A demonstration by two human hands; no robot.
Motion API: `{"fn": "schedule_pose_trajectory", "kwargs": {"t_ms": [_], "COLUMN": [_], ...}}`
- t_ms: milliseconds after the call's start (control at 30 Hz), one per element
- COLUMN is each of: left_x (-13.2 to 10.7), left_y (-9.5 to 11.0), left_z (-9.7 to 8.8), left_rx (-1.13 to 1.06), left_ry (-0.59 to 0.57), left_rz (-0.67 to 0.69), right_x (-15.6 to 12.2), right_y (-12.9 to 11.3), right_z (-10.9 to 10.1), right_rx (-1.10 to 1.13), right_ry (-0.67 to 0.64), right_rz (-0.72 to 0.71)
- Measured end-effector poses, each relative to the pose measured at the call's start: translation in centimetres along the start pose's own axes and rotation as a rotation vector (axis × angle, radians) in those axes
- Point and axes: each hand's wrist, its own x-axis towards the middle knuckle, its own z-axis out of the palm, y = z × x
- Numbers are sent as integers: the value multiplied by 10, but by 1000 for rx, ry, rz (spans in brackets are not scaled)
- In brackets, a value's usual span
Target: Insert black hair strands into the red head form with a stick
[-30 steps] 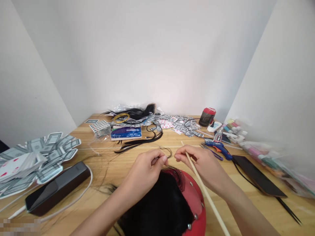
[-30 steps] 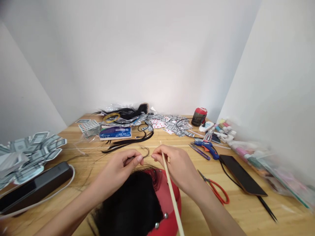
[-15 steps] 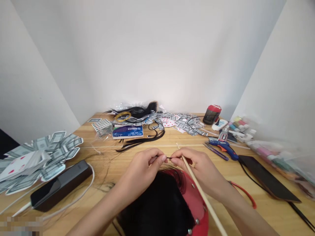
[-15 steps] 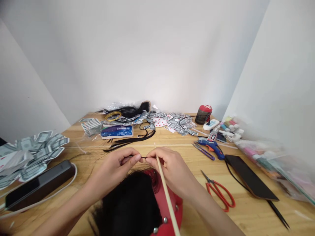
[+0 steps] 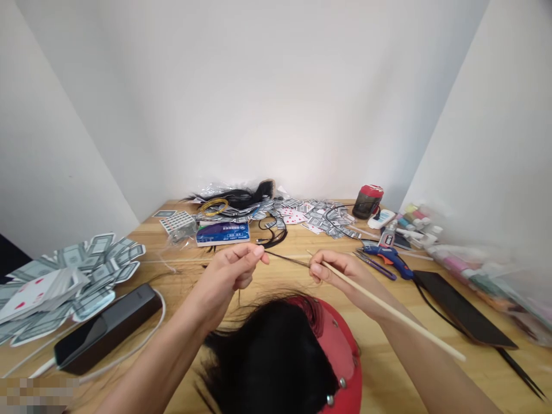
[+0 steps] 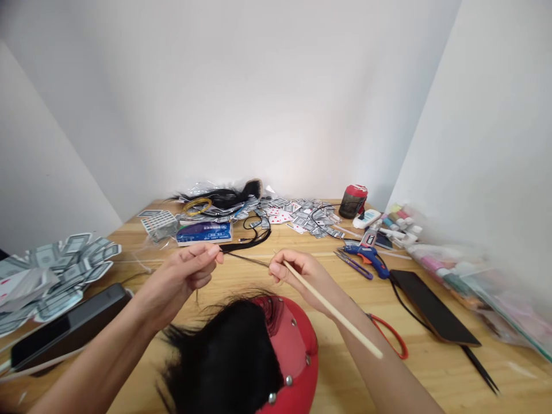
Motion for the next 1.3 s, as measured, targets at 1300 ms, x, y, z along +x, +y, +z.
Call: {"fn": "schedule_pose_trajectory", "kwargs": {"t_ms": [1300], "left_x": [7], "left_y": [-30], "left_z": [18], "left_rx": [105], "left_ry": [309], "left_rz": [352], "right_x": [-1], "right_y": [21], "right_z": [15], "right_rx": [-775], "right_ry": [197], "right_rz": [-285]}}
